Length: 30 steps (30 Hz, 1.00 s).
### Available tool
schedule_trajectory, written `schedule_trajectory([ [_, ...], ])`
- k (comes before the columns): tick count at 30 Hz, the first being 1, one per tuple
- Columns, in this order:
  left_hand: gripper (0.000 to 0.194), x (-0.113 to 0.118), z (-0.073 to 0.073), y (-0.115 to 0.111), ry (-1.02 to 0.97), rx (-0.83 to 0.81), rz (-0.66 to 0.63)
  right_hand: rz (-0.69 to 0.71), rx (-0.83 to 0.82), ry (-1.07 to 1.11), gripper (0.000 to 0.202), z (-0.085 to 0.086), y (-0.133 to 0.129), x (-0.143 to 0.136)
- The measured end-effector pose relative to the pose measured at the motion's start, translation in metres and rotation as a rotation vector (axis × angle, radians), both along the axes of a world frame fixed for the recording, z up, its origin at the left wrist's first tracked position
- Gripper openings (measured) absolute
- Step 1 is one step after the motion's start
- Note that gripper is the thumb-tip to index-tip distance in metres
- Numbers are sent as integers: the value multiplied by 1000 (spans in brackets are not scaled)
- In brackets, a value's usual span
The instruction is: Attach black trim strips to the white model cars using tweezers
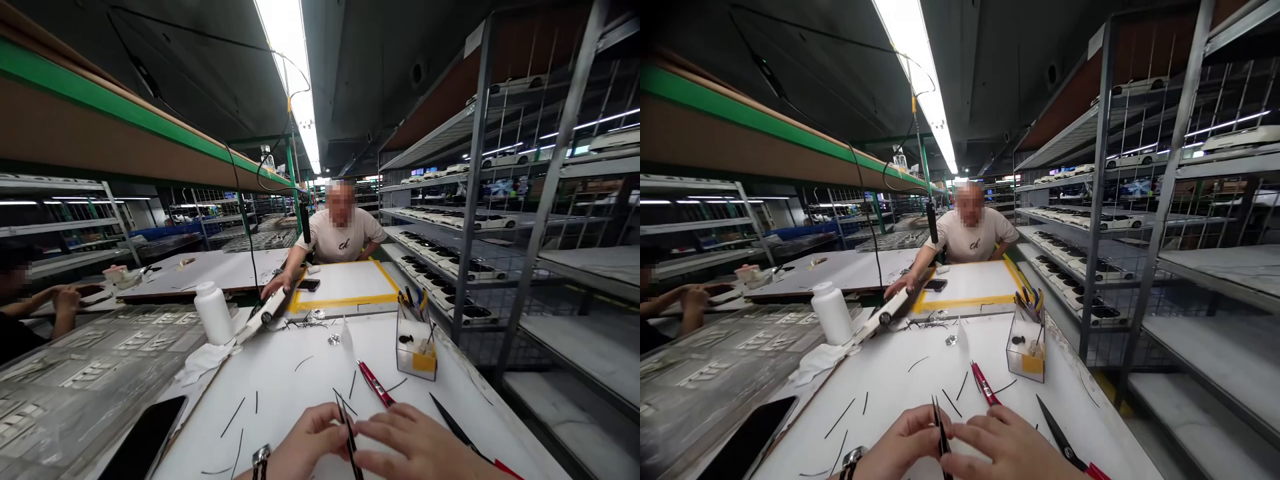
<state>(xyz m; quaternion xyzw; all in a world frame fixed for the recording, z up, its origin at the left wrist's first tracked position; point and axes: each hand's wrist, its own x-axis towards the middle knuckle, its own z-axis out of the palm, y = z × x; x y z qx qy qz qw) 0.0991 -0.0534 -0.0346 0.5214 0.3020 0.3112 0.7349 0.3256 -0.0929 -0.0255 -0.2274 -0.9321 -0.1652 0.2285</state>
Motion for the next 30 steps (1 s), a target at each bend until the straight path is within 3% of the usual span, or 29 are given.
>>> schedule_trajectory([
  [2, 38, 0, 5, -1, -7, -13, 40, -58, -87, 166, 32, 0, 1, 6],
  [4, 40, 1, 8, -1, -4, -44, 65, -221, -192, 267, 34, -5, 5, 14],
  [7, 40, 1, 5, 2, 64, -4, 85, -468, -426, 196, 32, -14, 13, 22],
  [10, 42, 0, 0, 5, 128, 53, 81, -550, -682, 164, 29, -15, 19, 22],
  [13, 42, -1, 0, 7, 174, 65, 71, -607, -823, 204, 21, -10, 17, 17],
  [20, 41, -2, 2, 8, 219, 55, 78, -808, -860, 253, 9, -3, 11, 19],
  [26, 48, -6, -8, 15, 223, 65, 85, -923, -967, 310, 32, 0, 15, 25],
  [30, 52, -6, -8, 18, 238, 75, 120, -905, -904, 243, 26, -3, 17, 24],
])
